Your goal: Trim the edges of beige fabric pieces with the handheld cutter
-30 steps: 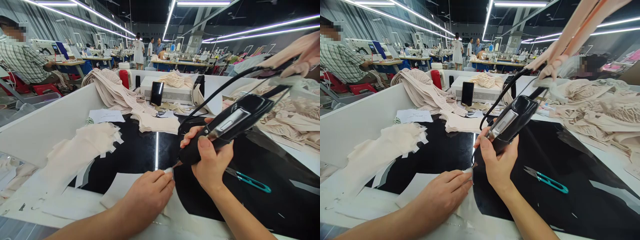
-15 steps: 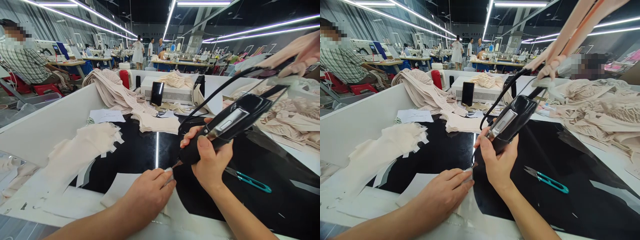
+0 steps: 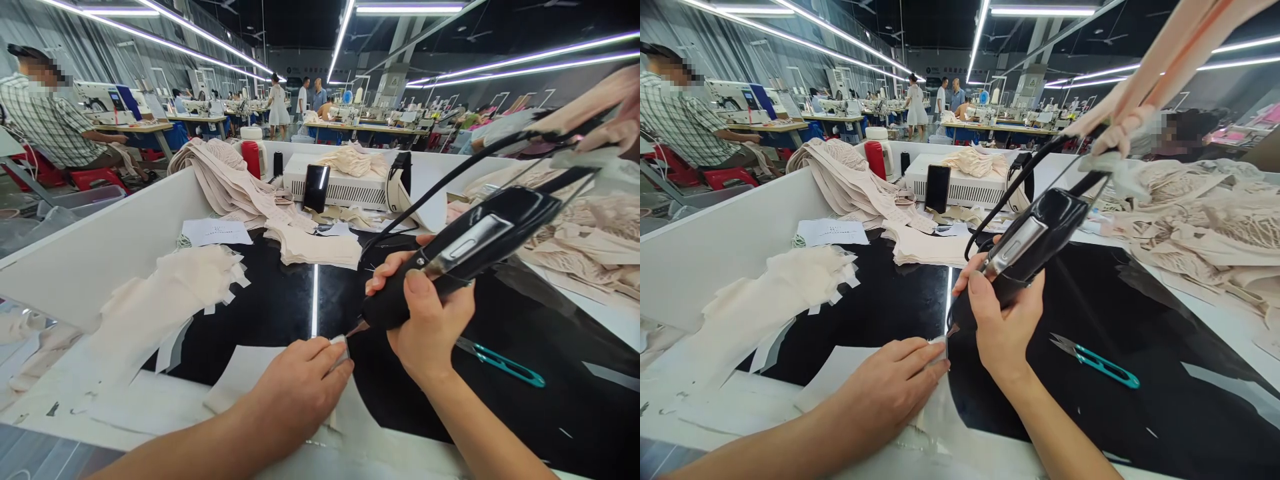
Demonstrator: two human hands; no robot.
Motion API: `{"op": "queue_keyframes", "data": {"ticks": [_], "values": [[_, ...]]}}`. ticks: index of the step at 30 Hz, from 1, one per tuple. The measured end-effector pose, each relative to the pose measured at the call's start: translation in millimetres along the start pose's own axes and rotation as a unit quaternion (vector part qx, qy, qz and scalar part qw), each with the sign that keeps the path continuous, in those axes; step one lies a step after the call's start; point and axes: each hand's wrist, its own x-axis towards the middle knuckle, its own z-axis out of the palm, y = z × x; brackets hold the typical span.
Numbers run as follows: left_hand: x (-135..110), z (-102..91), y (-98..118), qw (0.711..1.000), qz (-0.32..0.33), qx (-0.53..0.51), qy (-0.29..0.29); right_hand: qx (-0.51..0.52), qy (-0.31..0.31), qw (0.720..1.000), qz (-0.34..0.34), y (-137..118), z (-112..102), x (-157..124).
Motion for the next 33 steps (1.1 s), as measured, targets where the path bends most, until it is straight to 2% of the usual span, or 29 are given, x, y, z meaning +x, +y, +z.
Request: {"op": "queue_keyframes", "data": {"ticks": [9, 27, 33], "values": [[3.8, -2.9, 1.2, 1.000, -0.001, -0.008, 0.028, -0.018, -0.011, 1.000, -0.001, 1.7, -0.7, -4.1], [4.3, -1.9, 1.2, 1.000, -0.001, -0.022, -0.018, -0.022, 0.006, 0.999, 0.024, 1.5, 4.7, -4.9], [4.5, -0.8, 0.7, 0.998, 0.011, -0.010, -0.054, -0.004, -0.001, 0.999, 0.032, -1.0, 10.5, -8.5]]}}
